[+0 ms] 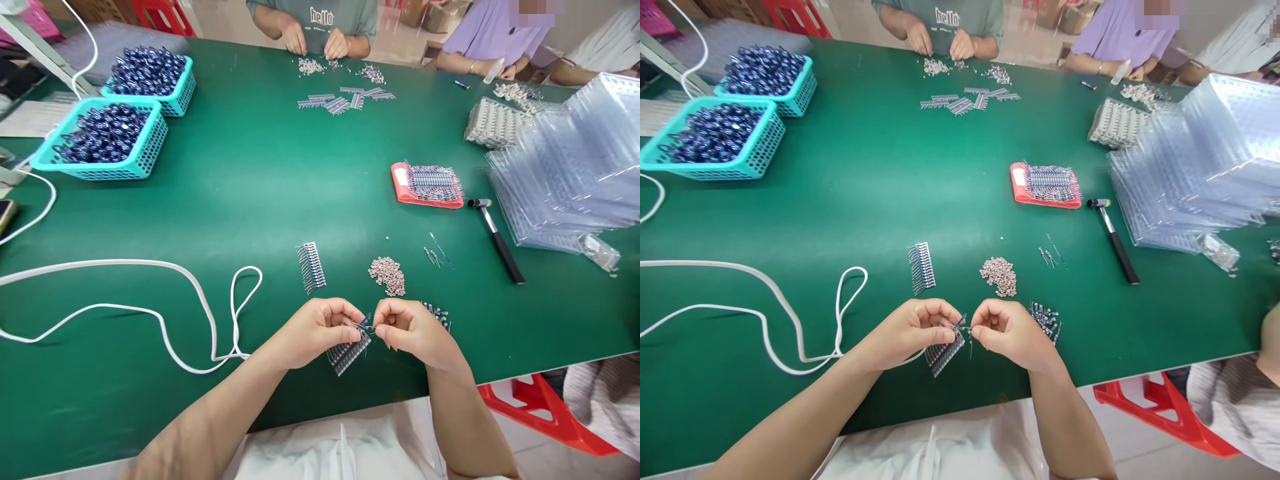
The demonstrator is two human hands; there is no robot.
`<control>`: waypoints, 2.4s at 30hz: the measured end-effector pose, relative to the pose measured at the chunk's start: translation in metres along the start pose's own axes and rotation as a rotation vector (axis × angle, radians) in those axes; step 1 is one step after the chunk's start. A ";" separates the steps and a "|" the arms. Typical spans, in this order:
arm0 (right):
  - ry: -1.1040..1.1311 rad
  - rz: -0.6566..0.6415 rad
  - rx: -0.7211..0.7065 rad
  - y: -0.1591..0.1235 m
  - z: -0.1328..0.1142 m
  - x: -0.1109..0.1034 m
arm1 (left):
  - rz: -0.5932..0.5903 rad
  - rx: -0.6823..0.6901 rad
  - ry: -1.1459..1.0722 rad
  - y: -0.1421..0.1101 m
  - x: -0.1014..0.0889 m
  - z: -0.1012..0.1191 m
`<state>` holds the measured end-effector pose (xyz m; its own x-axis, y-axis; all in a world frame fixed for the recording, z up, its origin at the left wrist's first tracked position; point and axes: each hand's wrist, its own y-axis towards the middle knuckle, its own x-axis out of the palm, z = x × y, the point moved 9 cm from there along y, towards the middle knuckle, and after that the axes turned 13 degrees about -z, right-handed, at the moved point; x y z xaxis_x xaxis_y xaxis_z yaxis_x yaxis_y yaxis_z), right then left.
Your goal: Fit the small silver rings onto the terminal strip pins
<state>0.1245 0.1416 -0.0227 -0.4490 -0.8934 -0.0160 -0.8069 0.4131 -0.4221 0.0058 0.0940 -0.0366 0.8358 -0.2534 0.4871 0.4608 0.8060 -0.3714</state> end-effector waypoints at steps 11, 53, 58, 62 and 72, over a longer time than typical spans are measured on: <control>-0.836 0.366 0.133 -0.005 -0.007 -0.029 | 0.230 0.047 0.150 0.000 -0.022 0.003; -0.824 0.819 -0.616 -0.038 -0.066 0.007 | 0.155 0.397 0.094 -0.017 0.008 0.024; -0.843 0.824 -0.644 -0.039 -0.069 0.009 | 0.166 0.394 0.104 -0.017 0.008 0.024; -0.845 0.803 -0.655 -0.039 -0.069 0.010 | 0.168 0.396 0.105 -0.017 0.007 0.023; -0.849 0.797 -0.648 -0.039 -0.066 0.009 | 0.198 0.394 0.129 -0.018 0.006 0.024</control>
<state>0.1264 0.1291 0.0535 -0.6948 -0.1042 -0.7116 -0.5790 0.6680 0.4675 -0.0050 0.0906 -0.0079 0.9382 -0.1186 0.3251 0.1610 0.9812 -0.1066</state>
